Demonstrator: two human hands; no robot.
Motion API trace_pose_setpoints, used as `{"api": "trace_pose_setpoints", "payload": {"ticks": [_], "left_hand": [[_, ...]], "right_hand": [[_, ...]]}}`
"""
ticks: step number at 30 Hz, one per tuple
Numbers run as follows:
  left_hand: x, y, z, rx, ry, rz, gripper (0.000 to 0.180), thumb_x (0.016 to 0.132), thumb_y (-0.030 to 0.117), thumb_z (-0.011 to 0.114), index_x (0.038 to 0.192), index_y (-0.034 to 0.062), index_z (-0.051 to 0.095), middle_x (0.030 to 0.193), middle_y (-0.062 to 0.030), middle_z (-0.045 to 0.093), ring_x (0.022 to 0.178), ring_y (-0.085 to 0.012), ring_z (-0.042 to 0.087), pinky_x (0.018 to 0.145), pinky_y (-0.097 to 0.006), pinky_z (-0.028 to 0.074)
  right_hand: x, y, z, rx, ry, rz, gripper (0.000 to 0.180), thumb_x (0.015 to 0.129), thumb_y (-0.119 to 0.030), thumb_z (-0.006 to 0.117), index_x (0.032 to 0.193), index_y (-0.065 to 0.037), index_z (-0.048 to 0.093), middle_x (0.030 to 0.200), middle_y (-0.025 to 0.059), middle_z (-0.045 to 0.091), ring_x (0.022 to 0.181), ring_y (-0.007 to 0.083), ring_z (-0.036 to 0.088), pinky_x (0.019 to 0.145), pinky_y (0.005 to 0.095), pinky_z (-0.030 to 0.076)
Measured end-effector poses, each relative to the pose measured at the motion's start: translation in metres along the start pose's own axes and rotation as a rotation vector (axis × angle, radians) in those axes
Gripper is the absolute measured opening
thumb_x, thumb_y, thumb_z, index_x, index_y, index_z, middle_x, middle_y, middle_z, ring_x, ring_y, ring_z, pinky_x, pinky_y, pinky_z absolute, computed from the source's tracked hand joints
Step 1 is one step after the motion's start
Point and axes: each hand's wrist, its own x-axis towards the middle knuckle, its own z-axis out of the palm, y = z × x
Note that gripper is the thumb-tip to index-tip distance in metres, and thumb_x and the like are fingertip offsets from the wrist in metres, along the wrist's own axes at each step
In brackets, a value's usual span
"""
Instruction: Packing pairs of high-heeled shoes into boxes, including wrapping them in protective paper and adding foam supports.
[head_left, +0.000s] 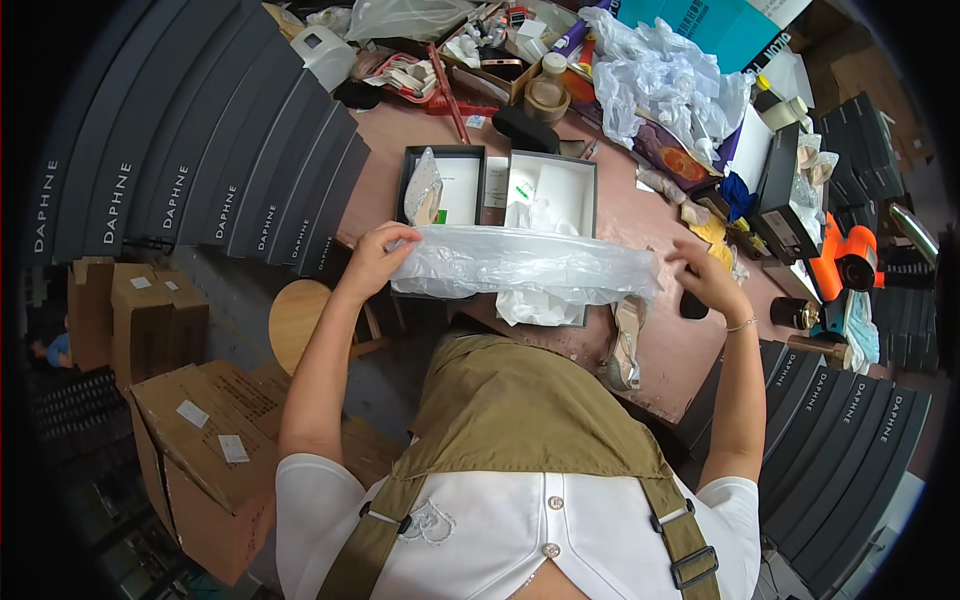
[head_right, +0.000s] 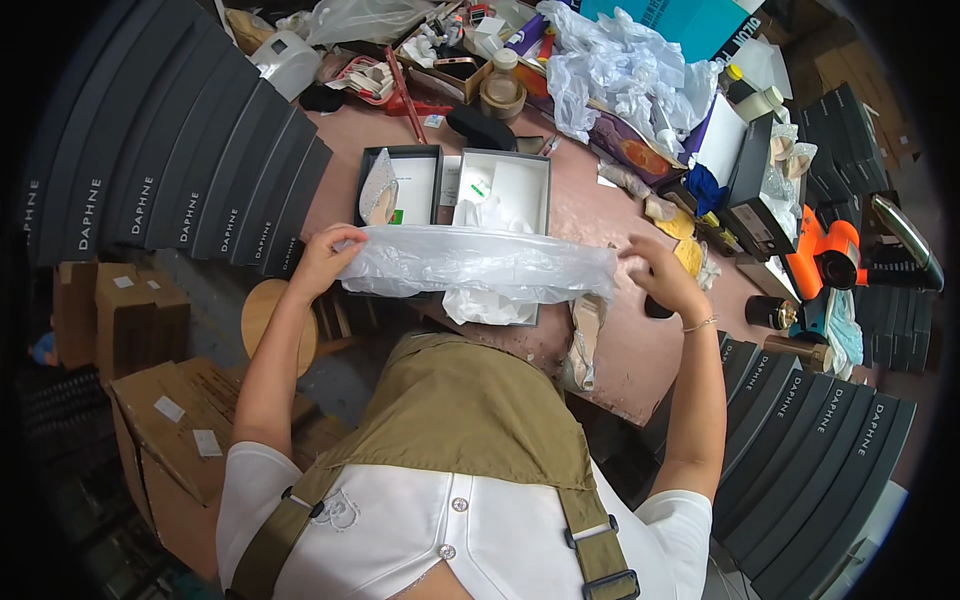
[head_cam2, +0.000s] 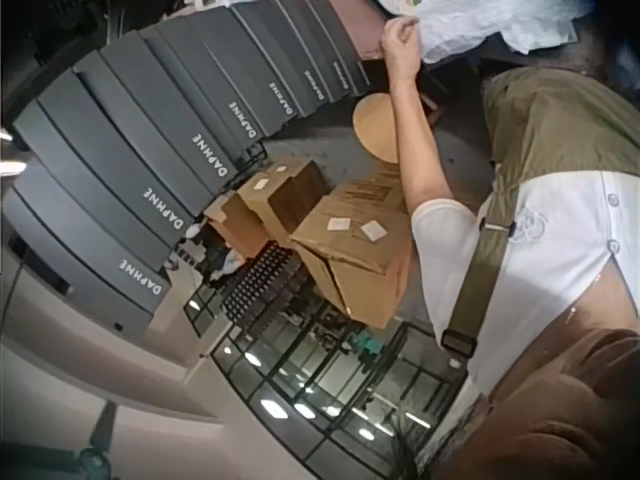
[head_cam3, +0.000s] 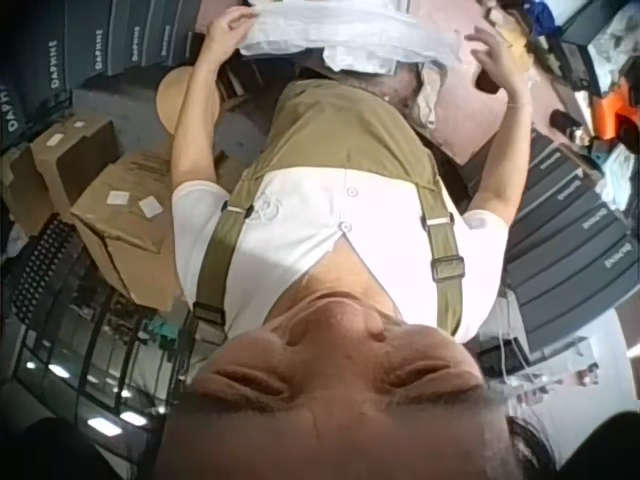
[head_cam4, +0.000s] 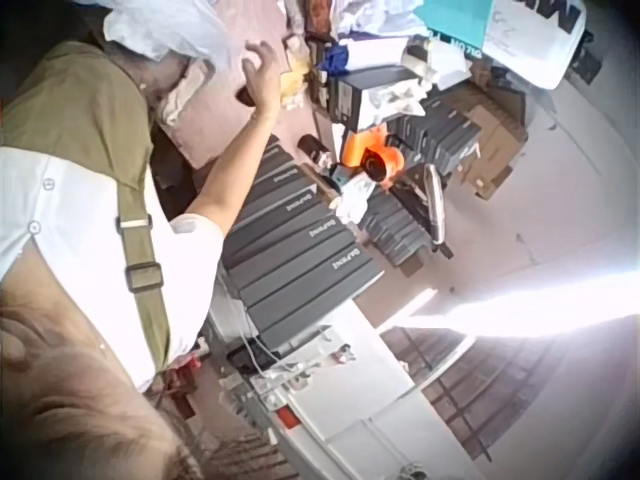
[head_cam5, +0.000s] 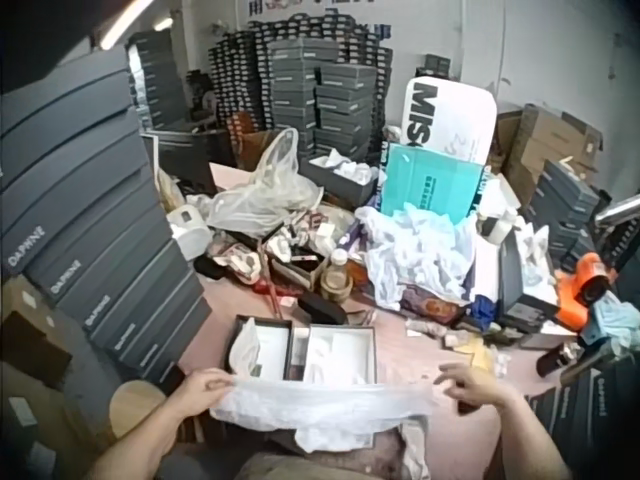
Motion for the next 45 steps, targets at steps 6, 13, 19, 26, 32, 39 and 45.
{"api": "trace_pose_setpoints", "payload": {"ticks": [6,13,19,26,32,39,45], "left_hand": [[-0.004,0.041,0.001,-0.111,-0.051,-0.017,0.031,0.078,-0.002,0.057,0.108,0.0013,0.06,0.101,-0.007,0.061,0.099,-0.0135,0.056,0.087,-0.026,0.043],[-0.002,0.014,-0.013,-0.023,0.09,-0.143,0.024,0.078,-0.001,0.055,0.101,-0.0003,0.062,0.09,-0.003,0.062,0.085,-0.0082,0.056,0.077,-0.023,0.045],[0.006,-0.037,-0.01,-0.25,0.184,-0.305,0.012,0.076,0.003,0.052,0.084,0.0008,0.061,0.068,0.0006,0.056,0.06,-0.0062,0.049,0.054,-0.023,0.04],[0.014,-0.022,0.012,-0.3,0.064,-0.307,0.017,0.079,0.001,0.049,0.092,0.0032,0.061,0.077,0.0019,0.057,0.064,-0.0039,0.049,0.056,-0.02,0.039],[0.001,-0.042,-0.029,-0.4,0.375,-0.422,0.017,0.085,0.003,0.057,0.101,-0.0011,0.06,0.089,-0.0074,0.063,0.074,-0.0118,0.059,0.069,-0.024,0.049],[0.031,-0.109,0.096,-0.148,0.487,-0.432,0.059,0.08,0.013,0.064,0.131,-0.0012,0.038,0.113,-0.0188,0.059,0.105,-0.0274,0.058,0.089,-0.036,0.045],[-0.015,-0.041,0.038,-1.055,0.276,-0.46,0.037,0.082,0.003,0.051,0.118,0.0007,0.047,0.096,-0.0145,0.061,0.078,-0.021,0.062,0.068,-0.034,0.053]], "right_hand": [[0.1,-0.117,0.057,0.213,-0.135,-0.374,0.056,0.076,-0.03,0.073,0.12,-0.002,0.056,0.123,0.0175,0.057,0.115,0.0302,0.054,0.097,0.0347,0.042],[0.101,-0.128,0.069,0.137,-0.348,-0.22,0.023,0.077,-0.018,0.069,0.082,0.002,0.057,0.076,0.0181,0.06,0.069,0.0295,0.057,0.066,0.0373,0.045],[0.03,-0.037,0.051,-0.205,-0.197,-0.022,0.019,0.075,-0.01,0.064,0.091,-0.001,0.06,0.082,0.0187,0.062,0.079,0.0354,0.06,0.071,0.041,0.047],[0.084,-0.143,0.064,-0.017,0.113,-0.435,0.075,0.069,-0.034,0.076,0.129,-0.001,0.045,0.116,0.0225,0.056,0.104,0.0396,0.054,0.092,0.0417,0.043],[0.112,-0.13,0.104,0.001,-0.112,-0.254,0.02,0.081,-0.014,0.06,0.096,0.0,0.062,0.081,0.0226,0.062,0.078,0.0394,0.06,0.069,0.0427,0.048],[0.086,-0.135,0.039,0.098,-0.01,-0.018,0.018,0.081,-0.009,0.057,0.094,0.001,0.062,0.08,0.0233,0.062,0.078,0.0403,0.06,0.07,0.0425,0.048],[0.067,-0.128,0.023,-0.126,0.347,-0.065,0.017,0.082,-0.009,0.055,0.095,0.0,0.061,0.086,0.0203,0.062,0.075,0.0378,0.06,0.068,0.0431,0.047]]}}
